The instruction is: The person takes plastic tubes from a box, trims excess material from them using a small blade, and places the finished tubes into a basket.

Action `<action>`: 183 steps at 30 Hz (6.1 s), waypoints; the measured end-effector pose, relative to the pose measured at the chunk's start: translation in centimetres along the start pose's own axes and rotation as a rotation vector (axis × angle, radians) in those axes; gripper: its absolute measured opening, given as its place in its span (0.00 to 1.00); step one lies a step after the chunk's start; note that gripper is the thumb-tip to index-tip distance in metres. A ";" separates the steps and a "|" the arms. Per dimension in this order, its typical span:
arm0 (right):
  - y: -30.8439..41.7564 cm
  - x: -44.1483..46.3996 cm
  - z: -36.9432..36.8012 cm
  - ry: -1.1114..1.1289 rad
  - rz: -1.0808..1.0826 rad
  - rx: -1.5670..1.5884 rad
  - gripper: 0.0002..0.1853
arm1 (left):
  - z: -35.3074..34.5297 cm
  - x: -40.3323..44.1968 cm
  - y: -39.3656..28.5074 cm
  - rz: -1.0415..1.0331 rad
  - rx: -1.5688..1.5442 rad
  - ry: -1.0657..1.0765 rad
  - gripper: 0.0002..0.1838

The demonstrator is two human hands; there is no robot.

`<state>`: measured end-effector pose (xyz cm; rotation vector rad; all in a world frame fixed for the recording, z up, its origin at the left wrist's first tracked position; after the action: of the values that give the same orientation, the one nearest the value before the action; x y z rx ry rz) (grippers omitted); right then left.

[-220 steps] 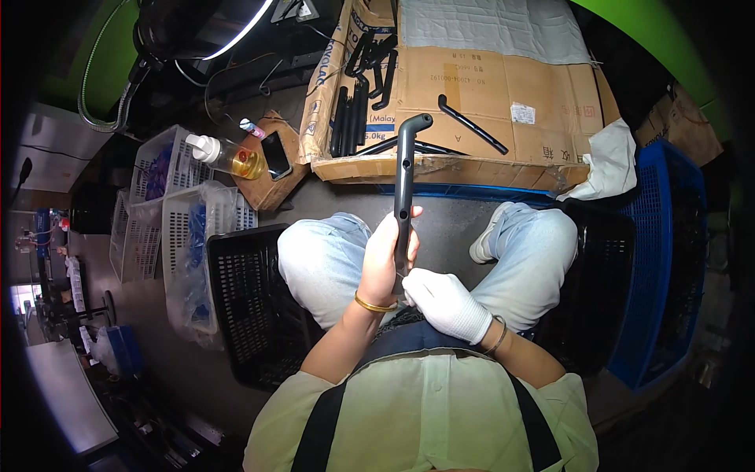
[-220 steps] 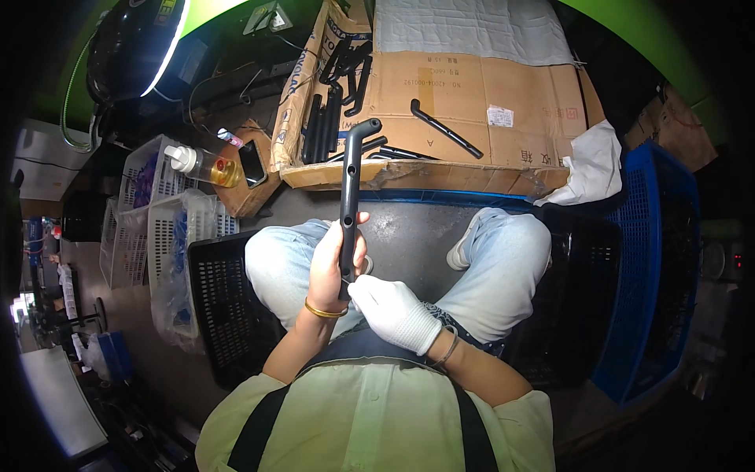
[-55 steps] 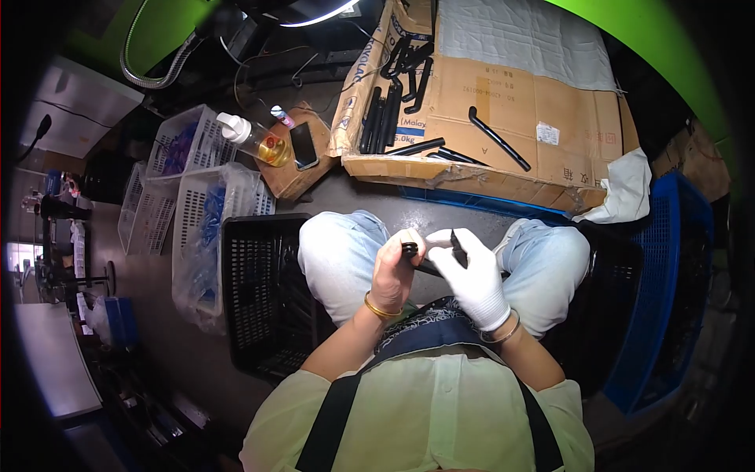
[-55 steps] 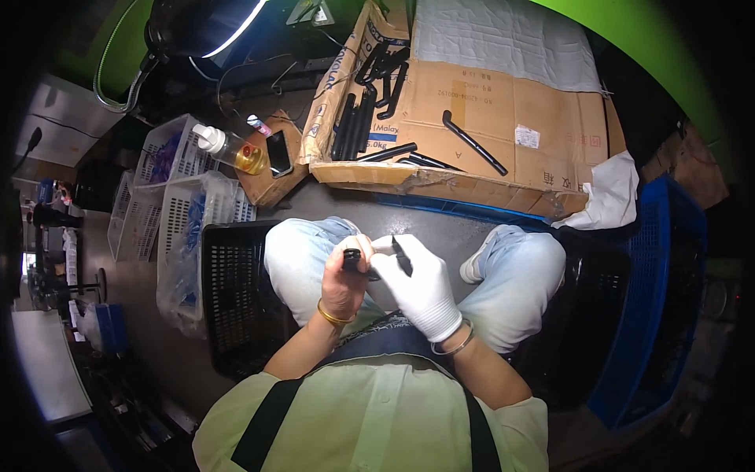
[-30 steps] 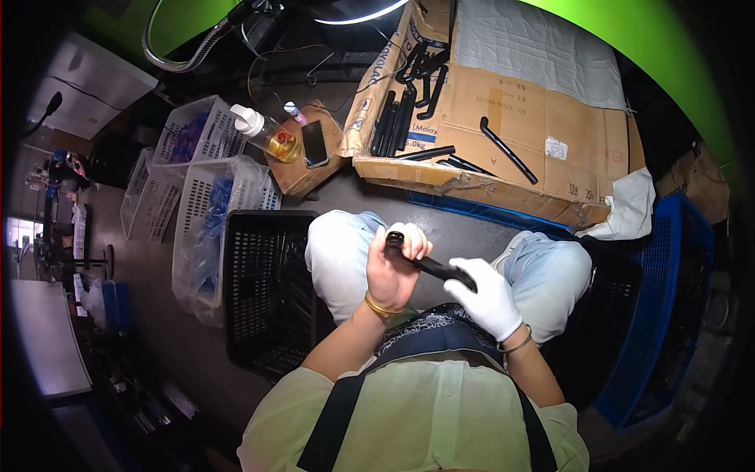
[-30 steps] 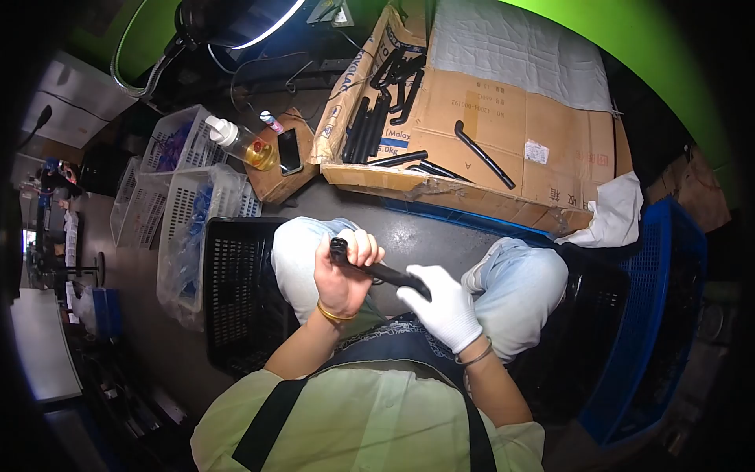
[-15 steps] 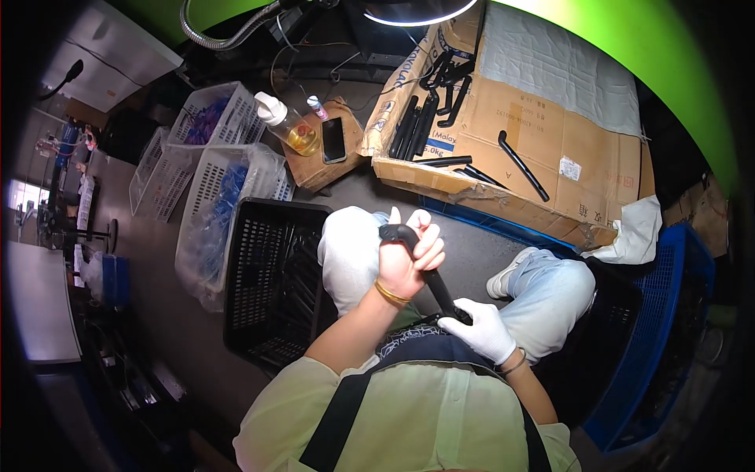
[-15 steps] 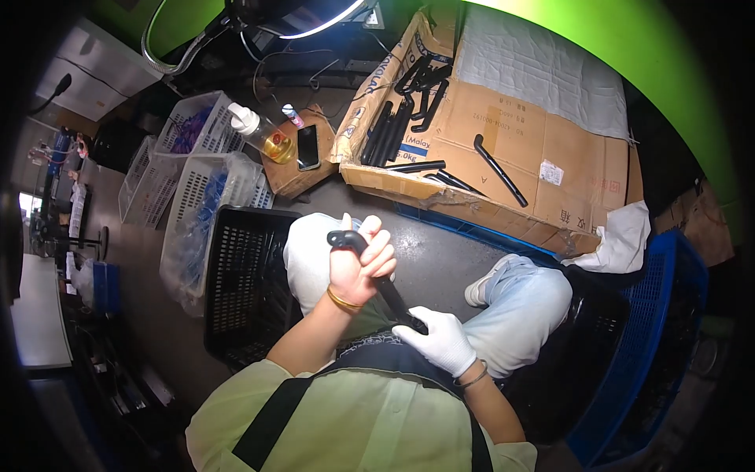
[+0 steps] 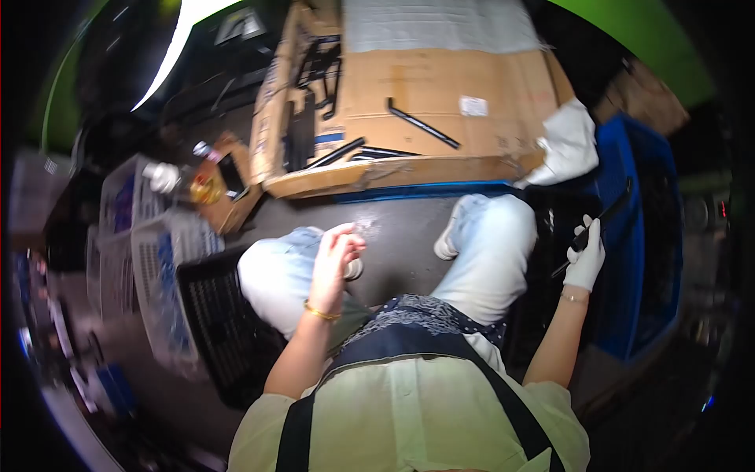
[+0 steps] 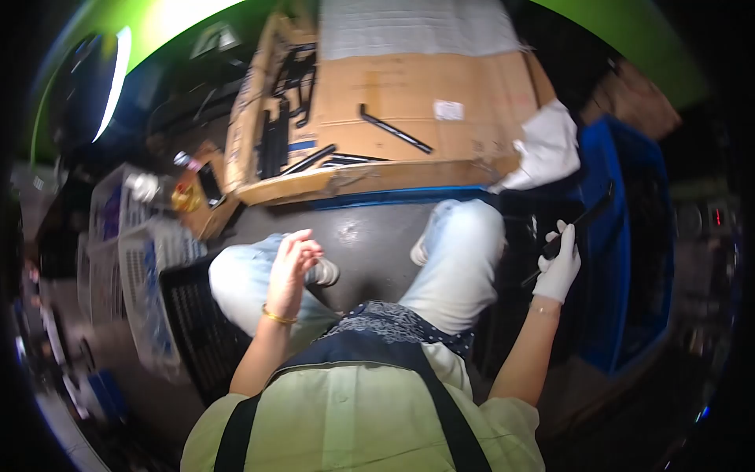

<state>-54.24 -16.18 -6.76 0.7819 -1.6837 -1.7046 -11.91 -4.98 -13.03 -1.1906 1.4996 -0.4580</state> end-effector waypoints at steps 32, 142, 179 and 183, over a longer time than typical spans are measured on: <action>-20.8 4.0 11.2 -0.020 -0.311 -0.525 0.16 | 8.3 32.3 -3.9 0.081 1.693 -0.217 0.24; 2.1 -19.5 -13.1 1.378 0.249 -0.199 0.08 | -5.7 -3.2 -1.4 0.063 -0.188 0.133 0.21; 1.7 -19.9 -13.2 1.417 0.440 -0.344 0.06 | -5.4 -4.0 0.5 -0.102 0.125 0.006 0.14; 1.8 -16.4 -14.1 1.032 0.455 -0.167 0.06 | -5.3 -4.5 -0.5 0.105 -0.041 0.189 0.15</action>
<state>-32.89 -12.62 -5.35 0.8858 -0.8784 -0.8413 -17.02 -3.00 -8.70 -1.1184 1.7325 -0.4806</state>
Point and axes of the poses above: each hand's wrist, its own x-axis towards the middle knuckle, its own z-axis out of the back of the hand, y = z × x, the point moved 1 cm from there along x, towards the middle knuckle, and after that the axes turned 12 degrees about z, right-handed, at the moved point
